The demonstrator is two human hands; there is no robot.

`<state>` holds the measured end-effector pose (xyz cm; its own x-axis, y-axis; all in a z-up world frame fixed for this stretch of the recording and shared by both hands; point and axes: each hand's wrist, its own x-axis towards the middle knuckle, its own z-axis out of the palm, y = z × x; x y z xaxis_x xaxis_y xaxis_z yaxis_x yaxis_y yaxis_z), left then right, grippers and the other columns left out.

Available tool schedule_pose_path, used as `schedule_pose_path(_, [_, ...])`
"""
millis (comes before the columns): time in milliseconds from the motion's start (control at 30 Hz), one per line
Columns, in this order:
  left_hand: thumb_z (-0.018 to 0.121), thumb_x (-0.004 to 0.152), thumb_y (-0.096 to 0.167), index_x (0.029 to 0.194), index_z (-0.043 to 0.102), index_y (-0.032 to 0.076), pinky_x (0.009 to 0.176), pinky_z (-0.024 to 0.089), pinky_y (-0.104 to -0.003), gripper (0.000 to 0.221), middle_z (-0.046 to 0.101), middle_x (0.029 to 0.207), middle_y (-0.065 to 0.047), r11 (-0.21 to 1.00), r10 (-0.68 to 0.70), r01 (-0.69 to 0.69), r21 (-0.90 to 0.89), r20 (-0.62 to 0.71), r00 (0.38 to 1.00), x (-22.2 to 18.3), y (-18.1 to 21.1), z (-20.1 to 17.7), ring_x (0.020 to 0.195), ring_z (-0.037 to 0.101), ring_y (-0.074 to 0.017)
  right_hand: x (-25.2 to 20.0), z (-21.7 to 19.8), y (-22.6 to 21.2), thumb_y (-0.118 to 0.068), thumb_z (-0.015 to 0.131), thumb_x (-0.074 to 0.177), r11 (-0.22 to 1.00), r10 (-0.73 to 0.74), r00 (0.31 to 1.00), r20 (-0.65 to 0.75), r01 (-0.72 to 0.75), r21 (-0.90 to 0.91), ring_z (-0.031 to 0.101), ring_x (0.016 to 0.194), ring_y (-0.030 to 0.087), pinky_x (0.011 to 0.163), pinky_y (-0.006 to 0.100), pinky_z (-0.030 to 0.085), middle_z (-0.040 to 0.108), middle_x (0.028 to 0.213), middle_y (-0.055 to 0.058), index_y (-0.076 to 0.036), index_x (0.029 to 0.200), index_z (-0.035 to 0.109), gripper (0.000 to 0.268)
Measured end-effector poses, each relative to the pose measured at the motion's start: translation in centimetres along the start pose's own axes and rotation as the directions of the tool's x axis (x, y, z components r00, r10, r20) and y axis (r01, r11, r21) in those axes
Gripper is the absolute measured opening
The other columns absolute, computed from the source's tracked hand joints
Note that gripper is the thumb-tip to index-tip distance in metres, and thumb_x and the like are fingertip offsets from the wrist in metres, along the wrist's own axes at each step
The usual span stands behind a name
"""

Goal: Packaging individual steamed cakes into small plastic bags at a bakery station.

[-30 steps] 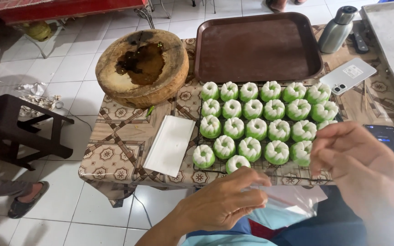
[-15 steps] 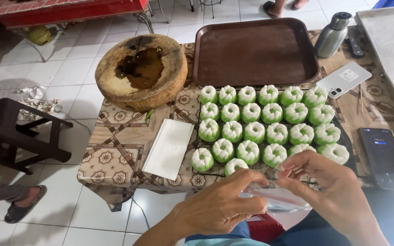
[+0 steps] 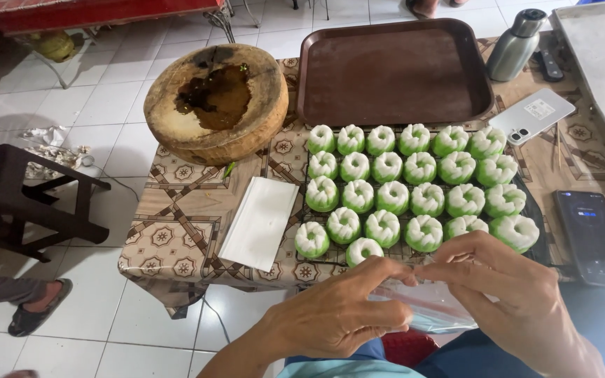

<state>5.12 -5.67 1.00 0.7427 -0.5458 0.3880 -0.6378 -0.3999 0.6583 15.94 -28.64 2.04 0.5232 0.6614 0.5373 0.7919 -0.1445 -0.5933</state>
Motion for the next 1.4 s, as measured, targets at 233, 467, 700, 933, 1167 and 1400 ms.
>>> schedule_pose_path(233, [0.055,0.11,0.005,0.111,0.045,0.014,0.102,0.053,-0.052,0.013,0.043,0.139,-0.022,0.999,0.003,-0.004,-0.051,-0.031,1.0,0.0,-0.3,0.0,0.125,0.055,-0.0397,1.2,-2.5,-0.3,-0.01,0.054,0.095,0.97,0.15,0.91,0.386,-0.212,0.123,0.077,0.104,0.016,0.08,0.032,0.061,0.08,0.113,0.001,-0.016,0.126,0.077,0.039])
schedule_pose_path(467, [0.056,0.11,0.005,0.117,0.044,0.016,0.099,0.057,-0.048,0.018,0.045,0.139,-0.021,0.998,0.009,-0.011,-0.054,-0.044,0.999,0.0,-0.5,0.2,0.121,0.057,-0.0359,1.0,-0.8,0.2,-0.013,0.069,0.089,0.994,0.106,0.987,0.124,-0.105,-0.017,0.069,0.078,0.012,0.072,0.026,0.055,0.072,0.089,-0.001,-0.016,0.101,0.083,0.019])
schedule_pose_path(700, [0.06,0.107,0.0,0.129,0.05,0.01,0.106,0.061,-0.047,0.026,0.046,0.137,-0.018,1.0,0.026,-0.026,0.003,-0.118,0.993,-0.4,-2.2,0.4,0.123,0.059,-0.0334,1.3,-1.3,-1.4,-0.049,0.064,0.09,0.98,-0.053,0.931,0.36,0.117,-0.159,0.077,0.095,0.01,0.085,0.027,0.063,0.083,0.098,-0.005,-0.021,0.106,0.079,0.036])
schedule_pose_path(933, [0.053,0.112,0.008,0.123,0.049,0.013,0.121,0.052,-0.049,0.013,0.046,0.145,-0.015,0.984,-0.003,-0.041,-0.172,-0.25,0.968,-1.1,-1.3,-1.8,0.135,0.055,-0.0325,3.0,1.7,-3.2,-0.003,0.063,0.094,0.896,-0.326,0.924,0.2,0.37,-0.245,0.059,0.07,0.02,0.062,0.034,0.046,0.064,0.086,0.002,-0.011,0.081,0.063,0.015])
schedule_pose_path(1167, [0.08,0.086,0.017,0.127,0.064,0.006,0.085,0.055,-0.033,0.045,0.063,0.115,-0.006,0.693,-0.609,0.349,-0.631,-0.254,0.752,-7.3,-5.5,-0.3,0.105,0.063,-0.0223,4.1,2.8,-2.0,-0.01,0.076,0.085,0.996,0.023,0.999,0.036,-0.02,-0.084,0.068,0.07,0.015,0.062,0.026,0.056,0.072,0.083,0.006,-0.003,0.095,0.075,0.013])
schedule_pose_path(1400, [0.083,0.081,0.011,0.122,0.077,0.003,0.032,0.045,-0.02,0.042,0.082,0.091,-0.013,0.431,-0.876,0.416,-0.8,-0.262,0.405,-10.4,-6.8,1.3,0.049,0.064,-0.0093,5.0,3.9,2.3,0.005,0.041,0.097,0.688,0.59,0.635,0.498,-0.719,0.1,0.087,0.066,0.021,0.072,0.03,0.077,0.092,0.072,0.014,-0.017,0.12,0.087,0.056])
